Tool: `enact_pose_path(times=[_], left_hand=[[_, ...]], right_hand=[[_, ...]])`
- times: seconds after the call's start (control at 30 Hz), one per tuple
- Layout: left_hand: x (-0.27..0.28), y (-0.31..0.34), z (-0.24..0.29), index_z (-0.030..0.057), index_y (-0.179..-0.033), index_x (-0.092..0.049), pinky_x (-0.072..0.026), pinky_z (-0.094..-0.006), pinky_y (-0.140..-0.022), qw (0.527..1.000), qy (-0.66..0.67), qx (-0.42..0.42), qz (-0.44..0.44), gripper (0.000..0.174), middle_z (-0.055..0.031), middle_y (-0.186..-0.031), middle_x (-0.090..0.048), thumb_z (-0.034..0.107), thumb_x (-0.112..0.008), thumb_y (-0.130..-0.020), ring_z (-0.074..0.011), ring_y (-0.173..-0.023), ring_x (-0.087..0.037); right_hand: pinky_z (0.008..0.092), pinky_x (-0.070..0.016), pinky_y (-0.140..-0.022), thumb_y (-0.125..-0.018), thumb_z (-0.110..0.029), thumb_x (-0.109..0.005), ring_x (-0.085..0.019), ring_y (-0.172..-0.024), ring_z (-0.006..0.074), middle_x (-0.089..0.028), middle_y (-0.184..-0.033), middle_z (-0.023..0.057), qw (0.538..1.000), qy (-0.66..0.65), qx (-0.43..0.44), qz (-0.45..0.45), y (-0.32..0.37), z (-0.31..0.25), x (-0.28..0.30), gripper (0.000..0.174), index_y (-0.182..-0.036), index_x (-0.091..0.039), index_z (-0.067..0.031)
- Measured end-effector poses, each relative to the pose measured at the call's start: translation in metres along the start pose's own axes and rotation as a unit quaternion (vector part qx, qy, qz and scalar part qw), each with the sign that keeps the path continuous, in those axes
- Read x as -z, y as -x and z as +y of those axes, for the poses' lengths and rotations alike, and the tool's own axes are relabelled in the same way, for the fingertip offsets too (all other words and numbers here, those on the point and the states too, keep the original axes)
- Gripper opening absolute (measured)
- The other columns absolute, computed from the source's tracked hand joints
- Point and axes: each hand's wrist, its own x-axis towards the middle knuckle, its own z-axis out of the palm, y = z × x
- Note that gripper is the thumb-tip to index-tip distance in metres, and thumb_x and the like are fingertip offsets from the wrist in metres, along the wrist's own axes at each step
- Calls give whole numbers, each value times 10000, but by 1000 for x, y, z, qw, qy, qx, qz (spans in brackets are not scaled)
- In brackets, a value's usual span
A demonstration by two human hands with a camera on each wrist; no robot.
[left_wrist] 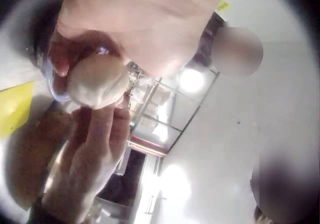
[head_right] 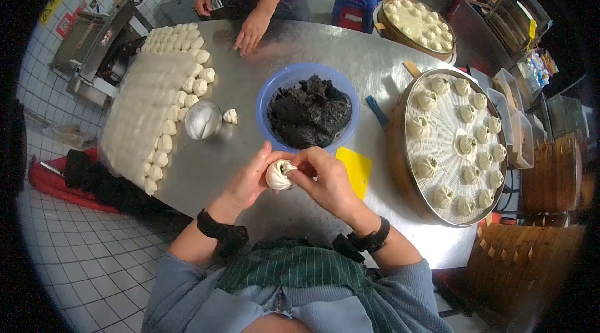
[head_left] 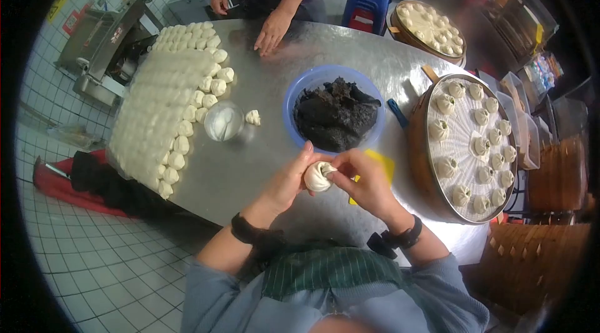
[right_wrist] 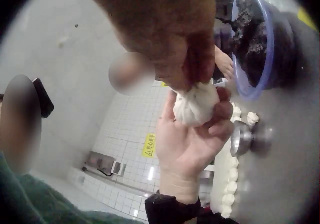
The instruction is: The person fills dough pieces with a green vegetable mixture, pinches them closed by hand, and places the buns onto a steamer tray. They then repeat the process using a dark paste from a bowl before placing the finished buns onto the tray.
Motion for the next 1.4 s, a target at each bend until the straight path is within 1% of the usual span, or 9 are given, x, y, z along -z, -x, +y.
enact_pose_path(times=[0.13, 0.2, 0.3, 0.5, 0.63, 0.7, 0.93, 1.23, 1.4], left_hand=[[-4, -2, 1, 47, -1078, -595, -467, -231, -564, 988, -146, 26, 51, 804, -24, -811, -620, 668, -108, -927, -96, -685, -597], [-7, 1, 14, 50, -951, -638, -443, -211, -497, 970, -215, 101, 55, 838, -17, -739, -616, 676, -81, -919, -102, -592, -581], [-1, -5, 8, 43, -832, -656, -448, -235, -488, 980, -184, 82, 11, 834, -27, -716, -598, 705, -153, -905, -106, -597, -571], [-15, -11, 8, 21, -967, -639, -441, -210, -471, 993, -15, 9, 113, 803, -58, -752, -617, 635, -122, -947, -112, -618, -603], [-16, -4, 2, 20, -979, -631, -425, -204, -431, 992, -96, -25, 77, 782, -58, -727, -617, 607, -114, -960, -120, -568, -599], [-10, -5, -1, 22, -949, -630, -391, -198, -370, 990, -114, 30, 82, 788, -57, -680, -607, 617, -115, -954, -128, -495, -583], [-5, -7, 0, 33, -866, -617, -360, -201, -321, 997, -66, 38, 10, 820, -45, -611, -567, 657, -90, -930, -134, -446, -570], [-2, -5, -4, 29, -801, -601, -365, -193, -323, 994, -41, 104, 17, 890, -31, -580, -537, 743, -74, -868, -125, -433, -551], [1, -3, -11, 39, -781, -594, -381, -203, -333, 987, -67, 144, 25, 891, -24, -561, -530, 762, -78, -854, -123, -421, -543]], right_hand=[[342, -497, -639, -778, -39, -690, -612, -719, 254, -590, -825, 115, 989, 78, 121, 17, -1, 2, -4, 209, -977, -625, -43], [345, -497, -638, -774, -39, -688, -617, -732, 275, -592, -834, 125, 977, 132, 161, -40, 0, 2, 2, 219, -984, -625, -46], [353, -496, -636, -774, -32, -680, -620, -738, 291, -587, -817, 127, 990, 97, 87, -50, -1, -11, 5, 213, -980, -627, -46], [352, -491, -615, -760, -36, -685, -606, -702, 288, -574, -812, 105, 978, 115, 174, -7, -5, 1, 4, 189, -936, -618, -54], [361, -495, -608, -750, -38, -686, -603, -686, 277, -574, -821, 96, 958, 183, 219, 4, -6, 6, 8, 198, -932, -609, -55], [375, -499, -600, -755, -55, -676, -606, -685, 273, -573, -812, 94, 919, 257, 297, -37, -5, 3, 6, 184, -920, -596, -56], [362, -502, -584, -794, -87, -624, -604, -707, 259, -547, -779, 84, 943, 205, 257, -57, -15, -2, 6, 169, -945, -553, -59], [358, -507, -604, -733, -131, -616, -591, -766, 219, -534, -829, 58, 885, 311, 316, -139, -16, -7, 7, 223, -926, -544, -44], [350, -483, -707, -686, -188, -605, -574, -833, 181, -534, -839, 18, 821, 364, 404, -175, -16, -4, 4, 270, -915, -577, -46]])
